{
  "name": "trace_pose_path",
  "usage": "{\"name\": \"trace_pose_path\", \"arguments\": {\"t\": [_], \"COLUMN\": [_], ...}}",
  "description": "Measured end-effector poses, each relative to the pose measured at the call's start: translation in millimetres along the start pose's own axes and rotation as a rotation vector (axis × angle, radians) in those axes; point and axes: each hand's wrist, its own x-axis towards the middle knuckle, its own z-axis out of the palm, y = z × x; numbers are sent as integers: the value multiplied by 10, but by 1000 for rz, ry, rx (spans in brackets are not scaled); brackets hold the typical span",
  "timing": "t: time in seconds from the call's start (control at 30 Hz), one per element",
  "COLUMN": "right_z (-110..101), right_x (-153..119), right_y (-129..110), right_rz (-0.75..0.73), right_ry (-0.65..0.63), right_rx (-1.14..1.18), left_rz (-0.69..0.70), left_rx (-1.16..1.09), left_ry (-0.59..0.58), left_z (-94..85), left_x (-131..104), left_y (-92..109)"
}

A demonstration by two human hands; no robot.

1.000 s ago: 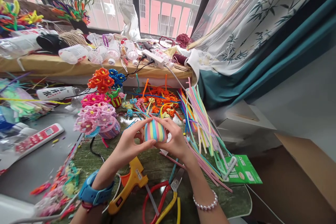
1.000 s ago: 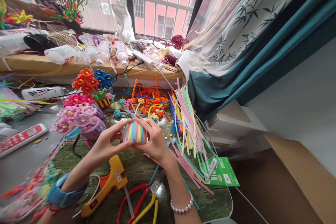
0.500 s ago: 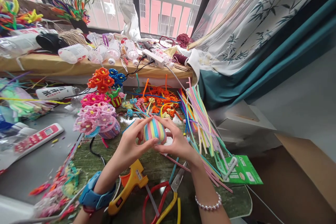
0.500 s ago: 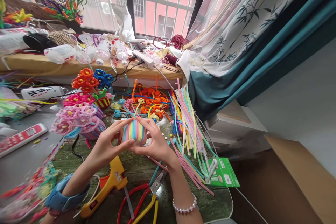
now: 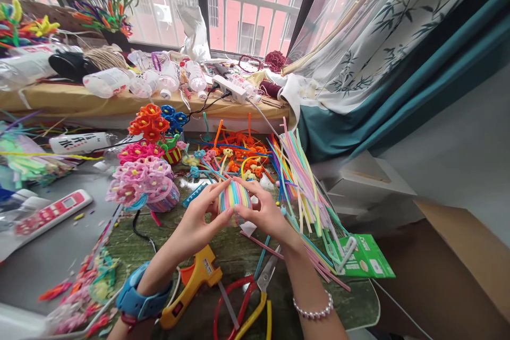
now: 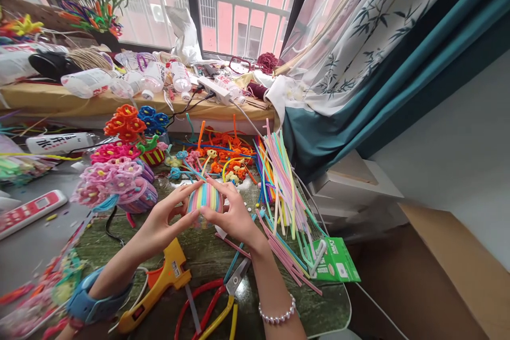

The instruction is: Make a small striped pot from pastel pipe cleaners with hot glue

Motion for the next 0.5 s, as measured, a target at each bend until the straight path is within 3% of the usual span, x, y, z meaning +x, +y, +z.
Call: {"name": "trace_pose_path", "arguments": {"t": [0.5], "right_z": [39], "right_x": [21], "right_y": [96], "right_rz": [-14], "right_ry": [22], "right_rx": [-146], "left_rz": [37], "left_rx": [310], "left_ry": [73], "left_z": [66], "left_x": [-2], "left_y": [-14]}}
